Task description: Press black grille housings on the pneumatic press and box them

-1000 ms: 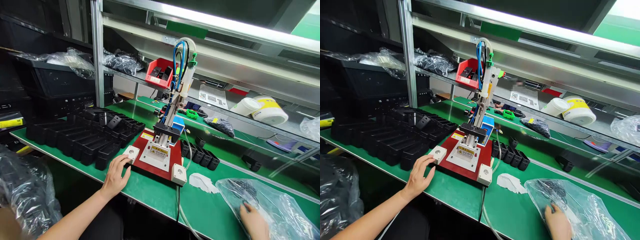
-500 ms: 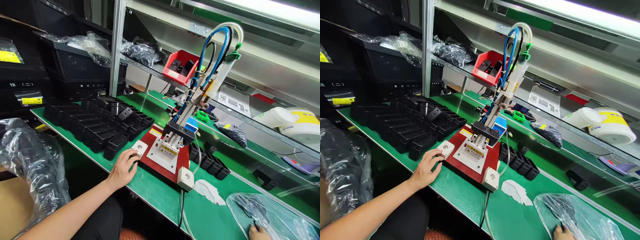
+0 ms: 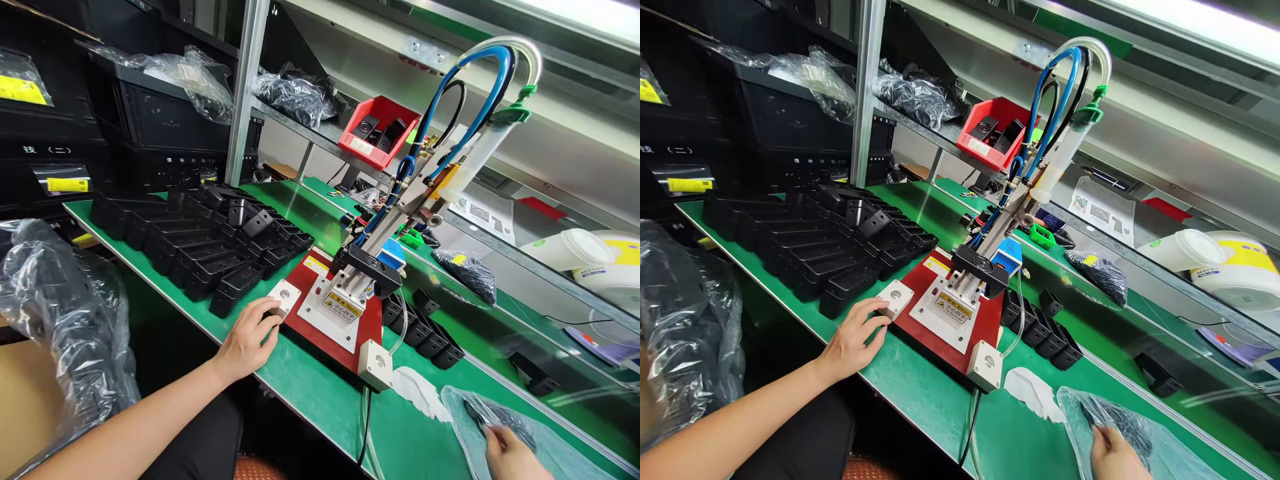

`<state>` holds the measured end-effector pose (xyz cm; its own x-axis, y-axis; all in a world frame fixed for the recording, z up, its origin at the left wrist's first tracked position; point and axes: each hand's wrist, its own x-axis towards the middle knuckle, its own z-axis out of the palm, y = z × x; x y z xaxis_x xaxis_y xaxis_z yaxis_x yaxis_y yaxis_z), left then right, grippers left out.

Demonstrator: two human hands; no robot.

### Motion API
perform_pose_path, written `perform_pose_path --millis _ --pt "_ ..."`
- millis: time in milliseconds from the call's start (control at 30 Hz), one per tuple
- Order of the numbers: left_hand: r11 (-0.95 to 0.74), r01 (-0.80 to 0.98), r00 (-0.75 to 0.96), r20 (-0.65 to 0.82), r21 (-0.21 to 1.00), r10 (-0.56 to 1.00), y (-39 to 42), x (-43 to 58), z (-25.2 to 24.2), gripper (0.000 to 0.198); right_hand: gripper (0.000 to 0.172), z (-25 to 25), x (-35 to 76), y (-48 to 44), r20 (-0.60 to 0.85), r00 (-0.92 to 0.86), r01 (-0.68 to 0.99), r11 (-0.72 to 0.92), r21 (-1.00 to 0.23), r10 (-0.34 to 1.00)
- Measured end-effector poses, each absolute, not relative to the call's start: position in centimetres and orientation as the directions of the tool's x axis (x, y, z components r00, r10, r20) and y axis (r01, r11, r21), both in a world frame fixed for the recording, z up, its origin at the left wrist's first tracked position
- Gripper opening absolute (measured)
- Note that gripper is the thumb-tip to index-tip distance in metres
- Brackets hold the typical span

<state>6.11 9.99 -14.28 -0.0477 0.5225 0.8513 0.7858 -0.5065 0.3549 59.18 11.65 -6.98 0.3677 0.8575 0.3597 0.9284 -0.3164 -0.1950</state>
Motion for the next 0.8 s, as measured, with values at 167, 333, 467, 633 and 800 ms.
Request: perform_pose_path --millis 167,333,467,633,800 --pt "-0.499 0.791 -0.052 0.851 0.355 0.523 10.0 6.2 -14.4 0.025 0.026 -1.0 45.7 12.6 0.790 -0.119 0.963 0.265 -0.056 0.601" --pt "-0.491 0.788 -0.063 0.842 0.372 0.536 10.0 6.1 -14.3 0.021 0.018 2.8 34.9 14.7 0.893 -0.379 0.771 0.617 0.159 0.242" --pt "-0.491 0.781 -0.077 0.839 0.386 0.538 10.0 6.1 -14.3 0.019 0.016 4.2 30.4 17.5 0.891 -0.424 0.708 0.673 0.216 0.161" --pt "-0.500 0.782 -0.073 0.851 0.373 0.521 10.0 6.1 -14.2 0.019 0.016 4.3 28.4 20.1 0.824 -0.490 0.767 0.590 0.254 0.283" --pt "-0.506 0.780 -0.061 0.848 0.370 0.526 10.0 6.0 -14.3 0.019 0.018 3.9 28.2 20.0 0.810 -0.500 0.810 0.497 0.311 0.307"
